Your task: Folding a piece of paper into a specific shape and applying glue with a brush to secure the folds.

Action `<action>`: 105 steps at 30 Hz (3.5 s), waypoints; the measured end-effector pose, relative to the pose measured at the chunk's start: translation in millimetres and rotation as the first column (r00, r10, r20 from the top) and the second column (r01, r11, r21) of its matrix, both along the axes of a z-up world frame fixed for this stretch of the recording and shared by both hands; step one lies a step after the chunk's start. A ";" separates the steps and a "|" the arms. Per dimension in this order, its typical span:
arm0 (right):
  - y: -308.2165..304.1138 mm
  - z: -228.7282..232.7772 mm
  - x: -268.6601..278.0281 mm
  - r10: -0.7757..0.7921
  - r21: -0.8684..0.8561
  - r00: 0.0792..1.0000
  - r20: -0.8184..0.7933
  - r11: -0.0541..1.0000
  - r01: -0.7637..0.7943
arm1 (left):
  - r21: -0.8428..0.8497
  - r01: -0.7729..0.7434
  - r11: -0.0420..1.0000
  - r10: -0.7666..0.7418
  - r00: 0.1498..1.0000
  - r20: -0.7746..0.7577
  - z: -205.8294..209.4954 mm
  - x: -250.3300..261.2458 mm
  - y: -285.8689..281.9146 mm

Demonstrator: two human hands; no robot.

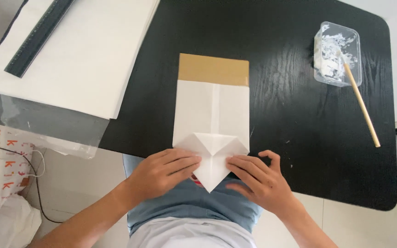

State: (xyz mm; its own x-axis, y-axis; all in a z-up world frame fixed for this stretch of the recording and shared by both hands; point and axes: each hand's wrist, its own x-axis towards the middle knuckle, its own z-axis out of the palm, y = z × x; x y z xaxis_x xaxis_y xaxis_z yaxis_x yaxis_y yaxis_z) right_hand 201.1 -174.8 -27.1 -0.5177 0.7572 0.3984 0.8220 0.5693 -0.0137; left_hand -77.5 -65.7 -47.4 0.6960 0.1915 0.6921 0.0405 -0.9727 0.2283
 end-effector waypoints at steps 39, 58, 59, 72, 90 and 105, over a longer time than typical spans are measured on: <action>4.5 -15.1 -12.1 -0.273 -0.183 0.854 -0.442 0.960 0.212 | -0.208 -0.213 0.955 0.220 0.975 0.011 -14.3 13.7 -14.4; 102.1 1.1 22.6 -0.148 0.012 0.986 0.078 0.989 0.147 | 0.133 -0.325 0.936 0.351 0.840 -0.414 -11.7 68.8 83.5; 107.1 0.2 26.4 -0.135 0.020 0.987 0.088 0.991 0.134 | 0.149 -0.323 0.934 0.356 0.835 -0.420 -12.7 71.2 88.4; 92.6 -1.7 -12.8 -0.223 -0.149 0.962 0.155 0.958 0.246 | 0.120 -0.286 0.951 0.307 0.812 -0.497 -3.4 86.2 121.4; 98.0 6.8 9.0 -0.247 -0.277 0.932 0.264 0.906 0.319 | 0.026 -0.240 0.970 0.209 0.780 -0.591 7.3 81.1 128.0; 110.0 46.4 25.8 -0.194 -0.566 0.970 0.145 0.788 0.242 | -0.067 -0.239 0.969 0.140 0.748 -0.649 10.7 82.0 132.1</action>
